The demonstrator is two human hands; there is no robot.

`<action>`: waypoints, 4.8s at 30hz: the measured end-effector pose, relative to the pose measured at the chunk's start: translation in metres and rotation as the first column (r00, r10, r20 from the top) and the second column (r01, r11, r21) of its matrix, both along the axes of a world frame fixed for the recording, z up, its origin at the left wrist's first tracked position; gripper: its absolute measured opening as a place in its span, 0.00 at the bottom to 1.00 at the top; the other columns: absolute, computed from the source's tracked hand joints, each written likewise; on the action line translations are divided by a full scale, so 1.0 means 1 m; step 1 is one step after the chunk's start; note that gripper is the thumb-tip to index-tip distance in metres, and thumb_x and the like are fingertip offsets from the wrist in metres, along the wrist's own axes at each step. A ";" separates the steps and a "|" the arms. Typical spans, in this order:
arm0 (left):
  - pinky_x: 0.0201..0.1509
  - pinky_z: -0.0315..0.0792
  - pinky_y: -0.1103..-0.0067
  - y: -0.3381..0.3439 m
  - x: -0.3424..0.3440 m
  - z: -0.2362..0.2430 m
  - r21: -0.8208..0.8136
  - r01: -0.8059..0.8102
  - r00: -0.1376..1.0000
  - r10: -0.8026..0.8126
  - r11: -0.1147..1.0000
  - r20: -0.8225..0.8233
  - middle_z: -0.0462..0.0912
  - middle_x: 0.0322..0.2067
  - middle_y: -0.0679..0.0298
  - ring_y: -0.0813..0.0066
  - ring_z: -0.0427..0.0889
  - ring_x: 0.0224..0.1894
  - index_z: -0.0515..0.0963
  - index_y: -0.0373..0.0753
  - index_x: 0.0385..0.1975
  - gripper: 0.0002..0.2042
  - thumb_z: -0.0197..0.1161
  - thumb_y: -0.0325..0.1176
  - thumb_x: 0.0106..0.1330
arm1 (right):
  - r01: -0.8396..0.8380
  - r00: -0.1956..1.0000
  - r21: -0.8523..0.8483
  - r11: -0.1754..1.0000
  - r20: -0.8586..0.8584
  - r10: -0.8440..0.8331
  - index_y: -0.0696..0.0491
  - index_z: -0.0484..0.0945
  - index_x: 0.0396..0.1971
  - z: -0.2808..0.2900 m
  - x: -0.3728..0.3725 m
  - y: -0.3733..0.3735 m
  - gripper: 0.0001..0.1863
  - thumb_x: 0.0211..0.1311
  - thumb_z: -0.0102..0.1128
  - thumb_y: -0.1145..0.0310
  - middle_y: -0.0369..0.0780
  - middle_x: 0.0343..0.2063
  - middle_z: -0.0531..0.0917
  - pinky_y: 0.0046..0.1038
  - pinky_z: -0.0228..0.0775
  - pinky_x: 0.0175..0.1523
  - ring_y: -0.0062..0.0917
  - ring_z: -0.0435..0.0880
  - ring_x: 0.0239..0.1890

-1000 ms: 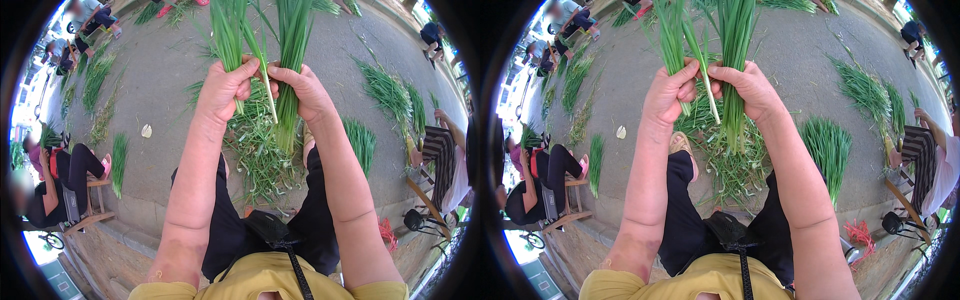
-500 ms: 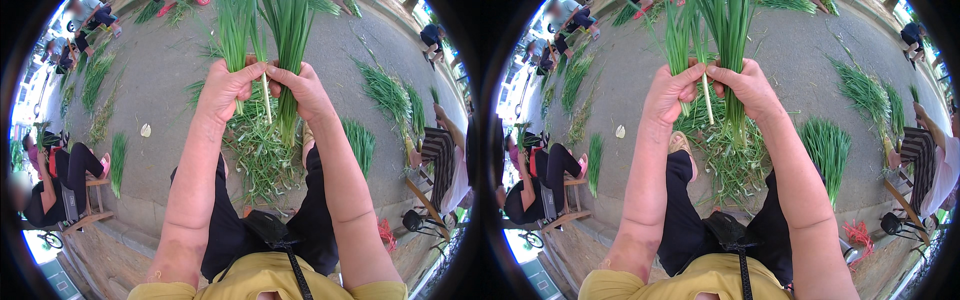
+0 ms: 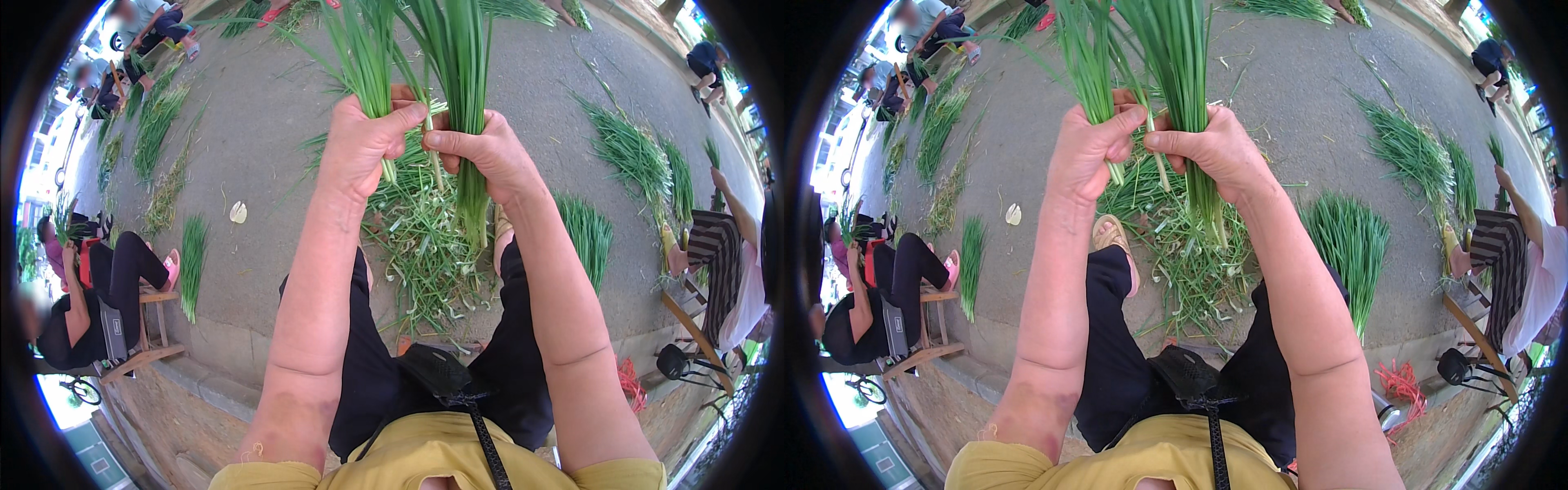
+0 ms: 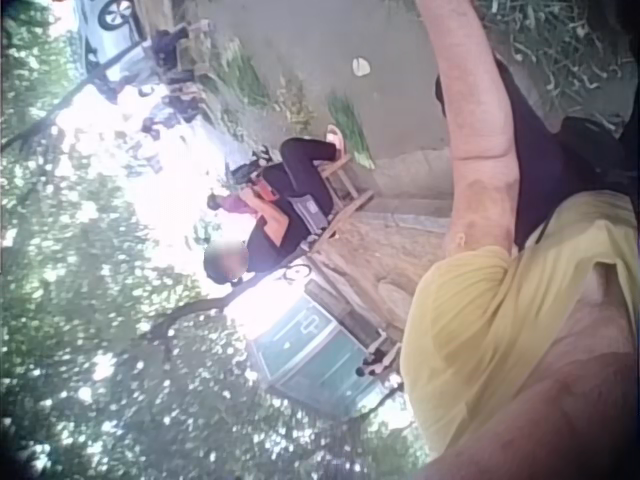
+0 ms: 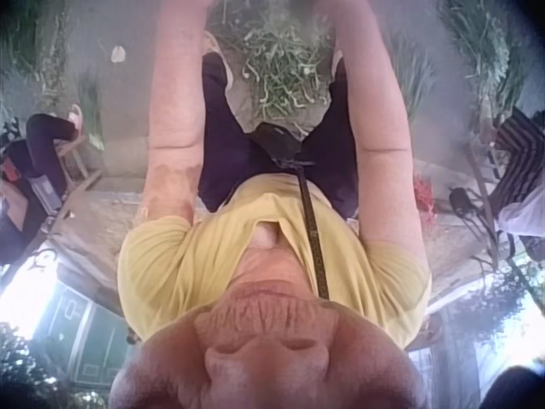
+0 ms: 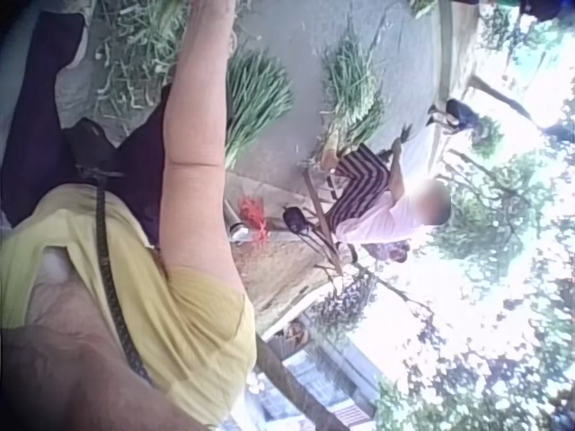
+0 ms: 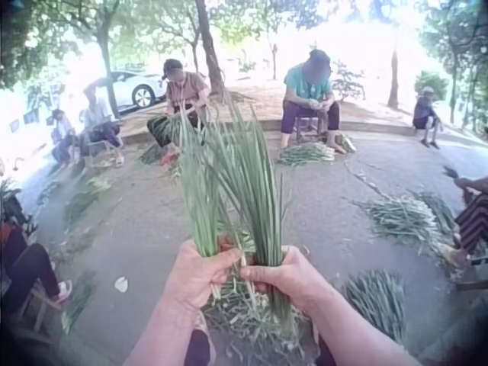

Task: The person sits on a low stool outdoors and repeatedly snaps the white ends off green stalks, likely chives or scallions, by hand. The trimmed ends fall to the ground while the person continues processing the bunch.

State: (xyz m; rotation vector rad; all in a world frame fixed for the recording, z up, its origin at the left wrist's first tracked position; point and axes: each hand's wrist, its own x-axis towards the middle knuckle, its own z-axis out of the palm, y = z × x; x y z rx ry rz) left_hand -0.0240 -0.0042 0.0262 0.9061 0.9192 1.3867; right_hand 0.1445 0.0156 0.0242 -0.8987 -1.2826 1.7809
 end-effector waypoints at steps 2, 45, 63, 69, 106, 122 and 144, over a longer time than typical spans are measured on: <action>0.17 0.56 0.90 -0.001 0.000 0.003 -0.022 0.027 1.000 -0.027 0.999 0.005 0.77 0.26 0.67 0.90 0.64 0.16 0.74 0.32 0.39 0.15 0.67 0.23 0.52 | 0.011 0.999 0.006 1.000 -0.043 -0.011 0.56 0.79 0.25 -0.002 -0.002 0.001 0.07 0.46 0.69 0.73 0.33 0.17 0.76 0.19 0.62 0.25 0.15 0.71 0.18; 0.17 0.55 0.89 -0.003 0.012 -0.009 -0.049 0.095 0.994 -0.097 0.994 -0.040 0.71 0.19 0.73 0.90 0.61 0.14 0.74 0.35 0.34 0.06 0.62 0.30 0.61 | 0.216 0.952 -0.121 0.969 -0.195 -0.236 0.58 0.76 0.29 0.001 0.004 0.009 0.11 0.52 0.67 0.68 0.37 0.21 0.79 0.19 0.72 0.28 0.19 0.79 0.23; 0.35 0.72 0.84 -0.010 0.028 0.006 0.115 0.077 0.913 -0.024 0.990 -0.407 0.80 0.27 0.65 0.78 0.80 0.30 0.74 0.32 0.35 0.11 0.65 0.24 0.53 | 0.241 0.928 -0.154 0.958 -0.251 -0.274 0.58 0.77 0.26 -0.006 0.010 0.013 0.10 0.51 0.68 0.68 0.37 0.18 0.79 0.19 0.71 0.26 0.18 0.77 0.20; 0.34 0.72 0.84 -0.011 0.031 0.003 0.134 -0.022 0.925 0.071 0.991 -0.373 0.79 0.28 0.67 0.82 0.77 0.27 0.75 0.33 0.35 0.12 0.67 0.25 0.51 | 0.215 0.915 -0.152 0.965 -0.314 -0.253 0.58 0.77 0.28 -0.007 0.012 0.016 0.10 0.53 0.66 0.68 0.38 0.19 0.79 0.20 0.71 0.27 0.19 0.77 0.20; 0.17 0.54 0.90 -0.010 0.024 0.006 0.093 0.048 0.941 -0.014 0.995 -0.339 0.76 0.23 0.72 0.92 0.64 0.17 0.77 0.34 0.35 0.09 0.66 0.28 0.57 | 0.196 0.940 -0.088 0.977 -0.265 -0.213 0.58 0.78 0.29 -0.007 0.016 0.019 0.10 0.55 0.64 0.67 0.37 0.20 0.79 0.20 0.72 0.28 0.18 0.77 0.22; 0.16 0.51 0.89 -0.011 0.016 0.006 0.033 0.050 0.984 -0.044 0.998 -0.171 0.73 0.24 0.71 0.92 0.60 0.14 0.75 0.35 0.30 0.08 0.62 0.34 0.62 | 0.221 0.935 -0.054 0.974 -0.274 -0.227 0.57 0.78 0.28 -0.005 0.024 0.024 0.10 0.54 0.65 0.66 0.36 0.19 0.79 0.19 0.70 0.27 0.18 0.76 0.21; 0.18 0.57 0.86 -0.008 0.022 0.000 -0.030 0.033 0.975 -0.038 0.999 -0.218 0.70 0.17 0.75 0.90 0.63 0.16 0.74 0.37 0.30 0.04 0.59 0.30 0.62 | 0.280 0.938 0.036 0.959 -0.224 -0.265 0.58 0.78 0.29 -0.001 0.019 0.019 0.09 0.55 0.63 0.68 0.37 0.20 0.80 0.20 0.70 0.27 0.18 0.78 0.22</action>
